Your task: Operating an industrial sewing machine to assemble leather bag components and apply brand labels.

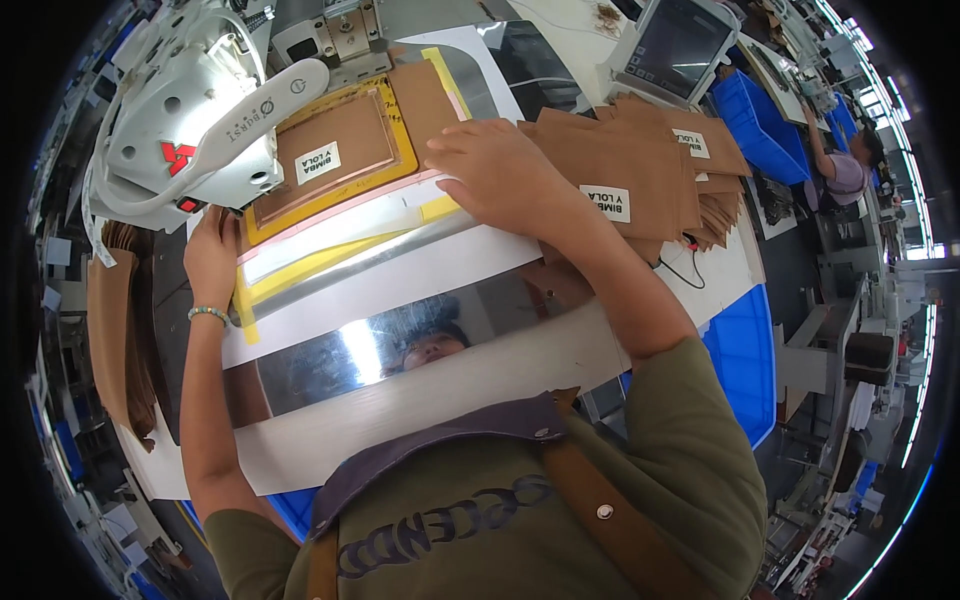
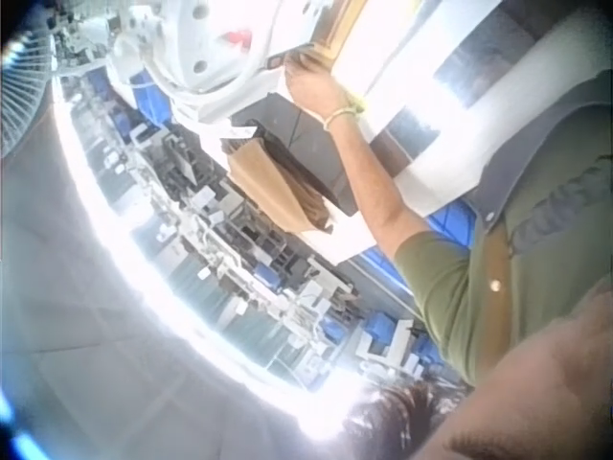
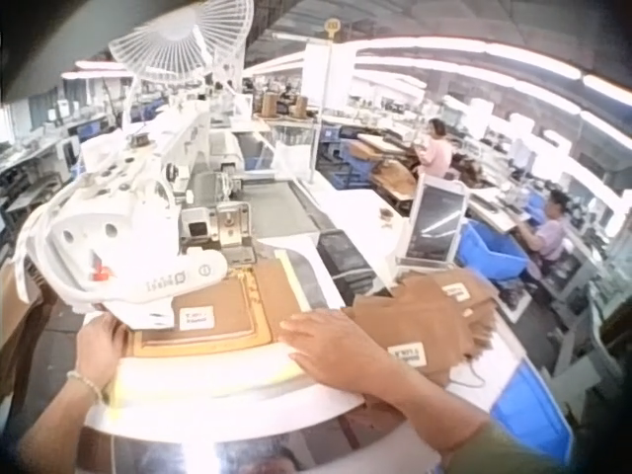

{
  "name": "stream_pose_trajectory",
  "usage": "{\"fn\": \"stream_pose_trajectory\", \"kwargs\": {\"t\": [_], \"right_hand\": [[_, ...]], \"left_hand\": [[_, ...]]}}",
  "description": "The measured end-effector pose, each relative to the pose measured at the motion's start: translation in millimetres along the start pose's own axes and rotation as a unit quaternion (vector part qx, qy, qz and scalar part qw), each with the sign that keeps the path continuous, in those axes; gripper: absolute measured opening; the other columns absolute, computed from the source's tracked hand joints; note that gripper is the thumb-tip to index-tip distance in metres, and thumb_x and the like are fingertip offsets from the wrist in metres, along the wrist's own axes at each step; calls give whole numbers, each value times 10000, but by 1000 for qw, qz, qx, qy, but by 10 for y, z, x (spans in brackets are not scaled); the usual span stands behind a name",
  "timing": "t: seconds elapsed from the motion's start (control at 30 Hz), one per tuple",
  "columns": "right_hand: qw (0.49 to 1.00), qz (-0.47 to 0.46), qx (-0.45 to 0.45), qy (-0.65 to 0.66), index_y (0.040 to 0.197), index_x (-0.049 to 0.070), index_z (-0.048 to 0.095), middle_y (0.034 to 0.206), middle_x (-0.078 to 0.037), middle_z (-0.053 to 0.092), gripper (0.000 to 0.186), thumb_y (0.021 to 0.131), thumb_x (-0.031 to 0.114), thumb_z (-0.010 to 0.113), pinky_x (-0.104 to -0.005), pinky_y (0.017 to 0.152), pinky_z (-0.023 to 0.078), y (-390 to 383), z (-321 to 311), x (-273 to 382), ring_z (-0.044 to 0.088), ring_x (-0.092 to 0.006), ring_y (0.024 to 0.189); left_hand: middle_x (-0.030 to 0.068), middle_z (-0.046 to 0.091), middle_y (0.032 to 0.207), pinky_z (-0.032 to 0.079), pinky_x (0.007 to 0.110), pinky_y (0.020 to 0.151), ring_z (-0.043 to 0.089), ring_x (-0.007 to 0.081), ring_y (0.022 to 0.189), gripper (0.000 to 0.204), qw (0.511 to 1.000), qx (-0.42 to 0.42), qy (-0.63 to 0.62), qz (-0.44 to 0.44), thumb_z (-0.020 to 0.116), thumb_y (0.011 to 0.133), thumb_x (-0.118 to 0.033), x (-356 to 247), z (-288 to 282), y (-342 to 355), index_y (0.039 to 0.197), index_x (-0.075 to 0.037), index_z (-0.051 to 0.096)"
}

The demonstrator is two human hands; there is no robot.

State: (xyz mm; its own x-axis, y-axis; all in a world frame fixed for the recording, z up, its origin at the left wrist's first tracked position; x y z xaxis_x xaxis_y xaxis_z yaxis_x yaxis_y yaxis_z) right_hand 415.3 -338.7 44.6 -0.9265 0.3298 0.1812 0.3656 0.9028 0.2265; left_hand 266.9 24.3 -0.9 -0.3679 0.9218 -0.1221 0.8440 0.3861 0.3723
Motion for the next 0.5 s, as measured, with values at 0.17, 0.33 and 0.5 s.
{"fn": "stream_pose_trajectory", "kwargs": {"t": [0.17, 0.33, 0.5], "right_hand": [[998, 40, -51, -11, 1199, 36, 751, 1362, -108, 709, 281, 995, 211, 668, -456, 1143, 429, -304, -255, -342, 601, -304, 1319], [994, 66, -79, -37, 1226, 51, 756, 1336, -98, 724, 295, 984, 203, 682, -455, 1124, 451, -560, -465, -510, 607, -319, 1306], [987, 109, -114, -40, 1217, 75, 770, 1313, -99, 736, 282, 977, 205, 700, -459, 1085, 483, -788, -769, -596, 628, -332, 1269]], "left_hand": [[200, 734, 863, 537, 473, 729, 691, 395, 755, 262, 987, 30, -148, -57, 678, 966, -164, 4, 278, 88, 1183, -19, 701], [204, 688, 816, 499, 413, 705, 636, 318, 702, 224, 959, 0, -279, -47, 683, 930, -110, 149, 475, 157, 1061, 70, 670], [34, 647, 810, 470, 350, 683, 568, 129, 727, 296, 872, 65, -451, -178, 686, 1019, -198, 624, 479, 119, 1161, 61, 695]]}}
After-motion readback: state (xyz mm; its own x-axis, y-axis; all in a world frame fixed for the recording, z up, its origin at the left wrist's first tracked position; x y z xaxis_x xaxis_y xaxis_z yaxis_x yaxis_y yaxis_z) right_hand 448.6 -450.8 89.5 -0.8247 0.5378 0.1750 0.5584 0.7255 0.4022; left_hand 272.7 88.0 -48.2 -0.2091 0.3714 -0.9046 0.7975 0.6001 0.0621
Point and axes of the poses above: each hand's wrist, its own y-axis towards the middle knuckle, its own z-axis out of the palm, x = y × z, the point moved 8 cm from there along y, towards the middle knuckle
